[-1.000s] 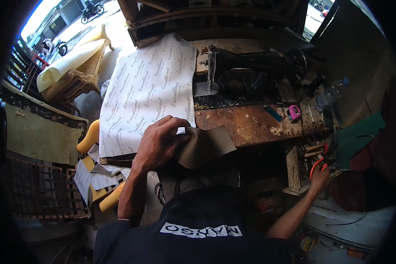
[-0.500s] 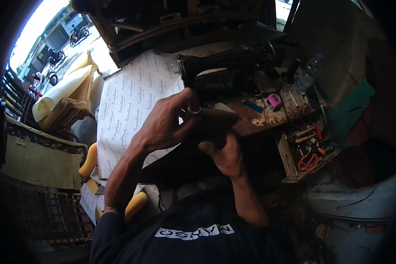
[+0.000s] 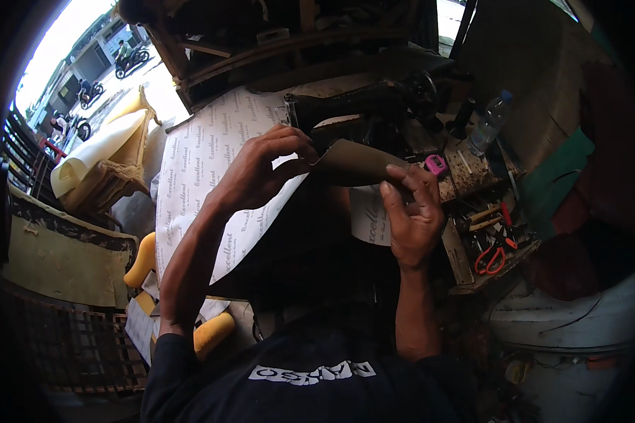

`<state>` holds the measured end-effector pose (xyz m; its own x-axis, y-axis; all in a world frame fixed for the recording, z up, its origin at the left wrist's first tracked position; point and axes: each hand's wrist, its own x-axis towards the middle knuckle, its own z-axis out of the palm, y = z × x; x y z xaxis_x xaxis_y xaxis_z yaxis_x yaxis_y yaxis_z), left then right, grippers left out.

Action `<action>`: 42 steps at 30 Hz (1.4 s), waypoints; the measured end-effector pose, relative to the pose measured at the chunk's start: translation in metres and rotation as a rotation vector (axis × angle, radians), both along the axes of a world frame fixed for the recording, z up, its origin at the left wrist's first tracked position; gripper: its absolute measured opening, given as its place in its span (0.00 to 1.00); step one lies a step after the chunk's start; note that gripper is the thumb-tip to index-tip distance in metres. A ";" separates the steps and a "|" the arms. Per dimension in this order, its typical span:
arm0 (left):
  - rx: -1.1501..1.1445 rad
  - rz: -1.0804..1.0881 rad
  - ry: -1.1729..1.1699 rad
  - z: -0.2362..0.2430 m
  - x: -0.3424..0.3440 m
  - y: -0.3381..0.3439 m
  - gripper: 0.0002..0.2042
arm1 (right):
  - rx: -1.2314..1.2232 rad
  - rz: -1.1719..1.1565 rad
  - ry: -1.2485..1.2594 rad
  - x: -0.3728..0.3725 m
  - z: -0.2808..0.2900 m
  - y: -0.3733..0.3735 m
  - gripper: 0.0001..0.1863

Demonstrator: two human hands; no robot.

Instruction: The person aligns fabric pieces at a sewing machine station, trims a small strip of material using scissors, and carries the prepared fabric over to a chair frame with yellow foam.

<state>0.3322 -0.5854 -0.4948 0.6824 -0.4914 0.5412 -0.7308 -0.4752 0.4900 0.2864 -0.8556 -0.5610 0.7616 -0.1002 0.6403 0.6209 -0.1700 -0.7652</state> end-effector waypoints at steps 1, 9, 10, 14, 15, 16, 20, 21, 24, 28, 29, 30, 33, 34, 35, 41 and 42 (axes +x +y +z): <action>-0.044 -0.038 0.118 0.003 0.001 -0.003 0.06 | 0.106 0.024 0.014 -0.003 0.001 0.000 0.15; -0.009 -0.234 0.472 0.003 -0.009 -0.008 0.08 | 0.860 0.368 0.369 0.021 0.005 -0.003 0.47; -0.014 -0.261 0.516 -0.001 -0.009 -0.007 0.07 | 0.815 0.347 0.321 0.028 -0.004 -0.004 0.48; -0.004 -0.307 0.645 -0.014 0.001 -0.005 0.07 | 0.887 0.259 0.506 0.039 -0.021 -0.001 0.44; -0.011 -0.299 0.656 -0.014 0.004 -0.004 0.07 | 0.804 0.191 0.598 0.039 -0.029 0.003 0.38; -0.016 -0.309 0.711 -0.013 0.007 -0.005 0.07 | 0.762 0.202 0.687 0.036 -0.039 0.007 0.35; 0.015 -0.346 0.695 -0.003 0.010 -0.005 0.07 | 0.691 0.461 1.005 0.003 -0.089 0.021 0.34; 0.072 -0.352 0.633 -0.002 0.011 -0.007 0.06 | 0.692 0.558 1.050 -0.008 -0.097 0.031 0.37; 0.055 -0.436 0.605 0.007 0.011 -0.009 0.07 | 1.038 1.222 1.132 -0.023 -0.112 0.058 0.40; 0.130 -0.494 0.605 0.010 0.019 -0.009 0.08 | 1.487 0.822 0.782 0.003 -0.094 0.053 0.31; 0.129 -0.508 0.618 0.008 0.021 -0.011 0.08 | 1.339 0.939 0.576 0.021 -0.124 0.016 0.22; 0.160 -0.472 0.628 0.006 0.024 -0.014 0.08 | 1.261 1.028 0.424 0.036 -0.130 -0.012 0.17; 0.162 -0.394 0.558 -0.028 0.049 -0.027 0.09 | 1.319 0.342 0.512 0.042 -0.086 -0.044 0.18; 0.258 -0.284 0.534 -0.038 0.059 -0.033 0.09 | 1.103 0.132 0.434 0.038 -0.084 -0.048 0.18; 0.353 -0.175 0.510 -0.050 0.071 -0.041 0.09 | 0.879 -0.069 0.355 0.033 -0.084 -0.052 0.17; 0.529 0.128 0.274 -0.153 0.104 -0.098 0.12 | -0.049 -0.703 0.478 0.002 -0.168 -0.086 0.26; 0.509 0.105 0.225 -0.159 0.106 -0.096 0.12 | -0.196 -0.732 0.298 0.001 -0.157 -0.073 0.25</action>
